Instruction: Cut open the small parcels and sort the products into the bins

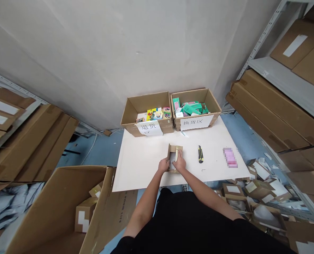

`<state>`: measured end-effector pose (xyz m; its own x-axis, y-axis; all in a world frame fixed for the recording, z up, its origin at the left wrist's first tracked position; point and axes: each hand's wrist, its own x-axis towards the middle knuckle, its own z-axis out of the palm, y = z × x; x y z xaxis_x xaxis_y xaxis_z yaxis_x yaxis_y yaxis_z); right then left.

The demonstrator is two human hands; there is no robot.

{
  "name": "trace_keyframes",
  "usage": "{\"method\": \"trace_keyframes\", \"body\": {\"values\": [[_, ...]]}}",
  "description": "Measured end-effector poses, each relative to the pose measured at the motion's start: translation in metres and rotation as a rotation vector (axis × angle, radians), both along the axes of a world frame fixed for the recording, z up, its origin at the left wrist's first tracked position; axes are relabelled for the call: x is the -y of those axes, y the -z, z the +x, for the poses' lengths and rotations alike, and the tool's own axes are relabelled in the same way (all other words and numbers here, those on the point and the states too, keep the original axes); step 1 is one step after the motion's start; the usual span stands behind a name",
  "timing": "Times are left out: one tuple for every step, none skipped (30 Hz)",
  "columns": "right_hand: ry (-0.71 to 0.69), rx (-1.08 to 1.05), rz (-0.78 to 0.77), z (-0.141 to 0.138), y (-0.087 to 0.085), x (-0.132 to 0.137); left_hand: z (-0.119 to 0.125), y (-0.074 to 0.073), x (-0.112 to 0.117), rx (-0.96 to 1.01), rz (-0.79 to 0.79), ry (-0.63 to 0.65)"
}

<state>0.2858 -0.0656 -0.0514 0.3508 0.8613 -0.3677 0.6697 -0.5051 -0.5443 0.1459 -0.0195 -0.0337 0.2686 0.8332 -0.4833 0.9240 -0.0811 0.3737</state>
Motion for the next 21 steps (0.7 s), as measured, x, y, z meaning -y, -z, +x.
{"method": "trace_keyframes", "body": {"values": [[0.020, -0.016, 0.023, 0.002, -0.002, -0.005, 0.004, 0.002, -0.001, 0.007, 0.002, -0.025], [0.035, -0.035, 0.042, 0.005, -0.004, -0.010, 0.008, 0.005, -0.002, 0.012, 0.003, -0.050], [0.047, -0.056, 0.053, 0.008, -0.005, -0.014, 0.011, 0.007, -0.004, 0.016, 0.004, -0.076], [0.058, -0.076, 0.060, 0.011, -0.006, -0.018, 0.014, 0.009, -0.006, 0.020, 0.003, -0.098], [0.069, -0.092, 0.065, 0.015, -0.006, -0.021, 0.015, 0.010, -0.009, 0.026, -0.001, -0.117], [0.081, -0.107, 0.071, 0.020, -0.005, -0.023, 0.015, 0.012, -0.013, 0.036, -0.008, -0.133], [0.093, -0.126, 0.080, 0.026, -0.002, -0.024, 0.014, 0.013, -0.016, 0.050, -0.017, -0.147], [0.104, -0.151, 0.094, 0.033, 0.001, -0.024, 0.012, 0.015, -0.019, 0.068, -0.025, -0.160], [0.110, -0.183, 0.110, 0.041, 0.004, -0.022, 0.008, 0.016, -0.021, 0.088, -0.032, -0.175], [0.115, -0.215, 0.120, 0.049, 0.009, -0.020, 0.004, 0.018, -0.023, 0.105, -0.037, -0.193], [0.116, -0.239, 0.126, 0.057, 0.014, -0.016, -0.001, 0.020, -0.024, 0.117, -0.040, -0.214], [0.112, -0.250, 0.132, 0.063, 0.018, -0.012, -0.005, 0.022, -0.024, 0.119, -0.045, -0.238], [0.107, -0.241, 0.134, 0.068, 0.023, -0.007, -0.009, 0.025, -0.024, 0.111, -0.051, -0.265], [0.105, -0.212, 0.130, 0.072, 0.027, -0.001, -0.012, 0.027, -0.023, 0.093, -0.059, -0.293], [0.107, -0.164, 0.116, 0.073, 0.030, 0.004, -0.013, 0.029, -0.022, 0.067, -0.066, -0.322], [0.111, -0.099, 0.094, 0.073, 0.032, 0.008, -0.014, 0.030, -0.021, 0.039, -0.072, -0.349], [0.107, -0.021, 0.074, 0.072, 0.034, 0.012, -0.013, 0.031, -0.019, 0.012, -0.075, -0.376], [0.087, 0.063, 0.064, 0.071, 0.034, 0.014, -0.012, 0.031, -0.018, -0.013, -0.059, -0.394], [0.042, 0.145, 0.073, 0.069, 0.034, 0.015, -0.010, 0.030, -0.018, -0.032, -0.015, -0.392], [-0.032, 0.215, 0.101, 0.068, 0.034, 0.015, -0.008, 0.028, -0.017, -0.045, 0.055, -0.362], [-0.124, 0.267, 0.137, 0.066, 0.032, 0.014, -0.005, 0.026, -0.017, -0.054, 0.143, -0.308]]}}
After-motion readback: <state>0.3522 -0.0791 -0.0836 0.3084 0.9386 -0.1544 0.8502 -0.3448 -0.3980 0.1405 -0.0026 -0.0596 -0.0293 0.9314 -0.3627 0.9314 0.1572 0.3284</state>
